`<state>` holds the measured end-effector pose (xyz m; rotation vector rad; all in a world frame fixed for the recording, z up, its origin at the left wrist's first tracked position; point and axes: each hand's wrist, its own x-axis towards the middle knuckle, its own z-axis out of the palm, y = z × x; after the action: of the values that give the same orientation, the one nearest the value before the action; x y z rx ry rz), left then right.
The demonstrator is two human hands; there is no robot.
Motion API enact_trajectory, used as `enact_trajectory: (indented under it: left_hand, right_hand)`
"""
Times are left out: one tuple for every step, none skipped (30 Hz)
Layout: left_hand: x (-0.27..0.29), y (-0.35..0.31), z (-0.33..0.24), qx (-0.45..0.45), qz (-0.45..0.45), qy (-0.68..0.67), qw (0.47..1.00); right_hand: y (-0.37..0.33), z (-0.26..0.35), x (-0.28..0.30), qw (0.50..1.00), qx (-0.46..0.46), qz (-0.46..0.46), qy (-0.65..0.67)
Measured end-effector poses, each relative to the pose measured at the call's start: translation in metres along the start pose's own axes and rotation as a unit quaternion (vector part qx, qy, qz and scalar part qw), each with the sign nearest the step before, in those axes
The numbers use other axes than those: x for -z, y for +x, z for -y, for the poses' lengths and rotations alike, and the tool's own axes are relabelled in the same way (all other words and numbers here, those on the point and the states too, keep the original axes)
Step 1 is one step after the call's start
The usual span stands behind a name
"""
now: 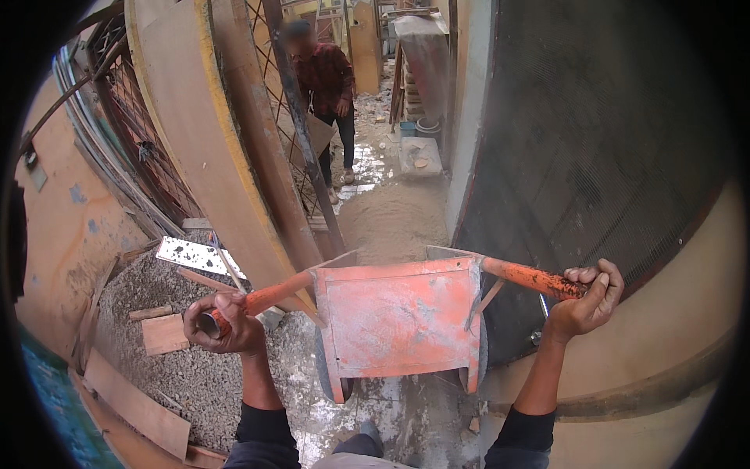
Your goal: The person walks through a narrow alley and pushes a wheelbarrow filled with wet concrete into a construction area. They repeatedly tilt the wheelbarrow to pour the concrete onto the ground while another worker shovels nearby.
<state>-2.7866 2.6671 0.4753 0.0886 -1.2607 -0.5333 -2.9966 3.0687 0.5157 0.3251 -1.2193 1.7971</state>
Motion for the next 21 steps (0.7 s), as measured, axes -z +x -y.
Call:
enact_trajectory:
  left_hand:
    - [0.004,0.002,-0.008,-0.004,-0.018,-0.021,1.0]
    - [0.006,0.005,-0.014,-0.008,-0.036,-0.044,0.998]
    - [0.027,-0.009,-0.025,-0.026,-0.033,-0.013,0.999]
    - [0.047,-0.022,-0.038,-0.017,-0.037,0.022,0.999]
    - [0.055,-0.032,-0.047,-0.023,-0.06,0.047,0.997]
    - [0.063,-0.042,-0.056,-0.03,-0.082,0.072,0.994]
    - [0.077,-0.05,-0.067,-0.019,-0.076,0.1,0.992]
    - [0.09,-0.055,-0.074,-0.017,-0.07,0.115,0.991]
    - [0.102,-0.057,-0.081,-0.015,-0.063,0.132,0.989]
    - [0.109,-0.059,-0.087,-0.017,-0.058,0.145,0.988]
    - [0.116,-0.063,-0.092,0.001,-0.065,0.125,0.99]
    - [0.124,-0.069,-0.096,0.015,-0.069,0.126,0.99]
    - [0.135,-0.078,-0.102,0.029,-0.073,0.128,0.989]
    - [0.148,-0.088,-0.108,0.043,-0.078,0.131,0.987]
    - [0.159,-0.094,-0.12,0.071,-0.07,0.117,0.988]
    - [0.168,-0.098,-0.128,0.105,-0.06,0.123,0.985]
    - [0.177,-0.103,-0.135,0.139,-0.05,0.13,0.981]
    - [0.173,-0.1,-0.139,0.166,-0.042,0.13,0.977]
    - [0.163,-0.095,-0.139,0.191,-0.058,0.095,0.975]
    - [0.166,-0.094,-0.141,0.194,-0.036,0.082,0.977]
    - [0.168,-0.093,-0.141,0.196,-0.015,0.068,0.978]
  right_hand:
    - [-0.005,0.005,0.005,1.0,0.008,0.001,0.016]
    - [-0.007,0.011,0.01,0.999,0.018,0.0,0.031]
    - [-0.02,0.017,0.03,0.999,0.012,0.028,0.015]
    - [-0.036,0.025,0.05,0.999,0.007,0.039,-0.017]
    - [-0.042,0.03,0.062,0.998,0.019,0.047,-0.029]
    - [-0.046,0.034,0.076,0.997,0.031,0.056,-0.041]
    - [-0.053,0.041,0.092,0.995,0.027,0.082,-0.05]
    - [-0.059,0.046,0.107,0.994,0.038,0.085,-0.063]
    - [-0.066,0.051,0.118,0.992,0.047,0.088,-0.075]
    - [-0.071,0.055,0.128,0.991,0.058,0.089,-0.084]
    - [-0.077,0.063,0.137,0.989,0.053,0.095,-0.104]
    - [-0.085,0.069,0.145,0.988,0.043,0.096,-0.109]
    - [-0.093,0.075,0.154,0.988,0.033,0.098,-0.113]
    - [-0.101,0.08,0.165,0.988,0.023,0.1,-0.117]
    - [-0.108,0.091,0.176,0.985,0.01,0.119,-0.122]
    - [-0.112,0.095,0.183,0.985,-0.014,0.111,-0.133]
    - [-0.117,0.098,0.187,0.983,-0.039,0.104,-0.143]
    - [-0.119,0.099,0.182,0.983,-0.061,0.091,-0.148]
    - [-0.118,0.097,0.175,0.983,-0.049,0.102,-0.145]
    - [-0.12,0.1,0.181,0.979,-0.053,0.121,-0.152]
    - [-0.12,0.101,0.187,0.976,-0.057,0.14,-0.158]
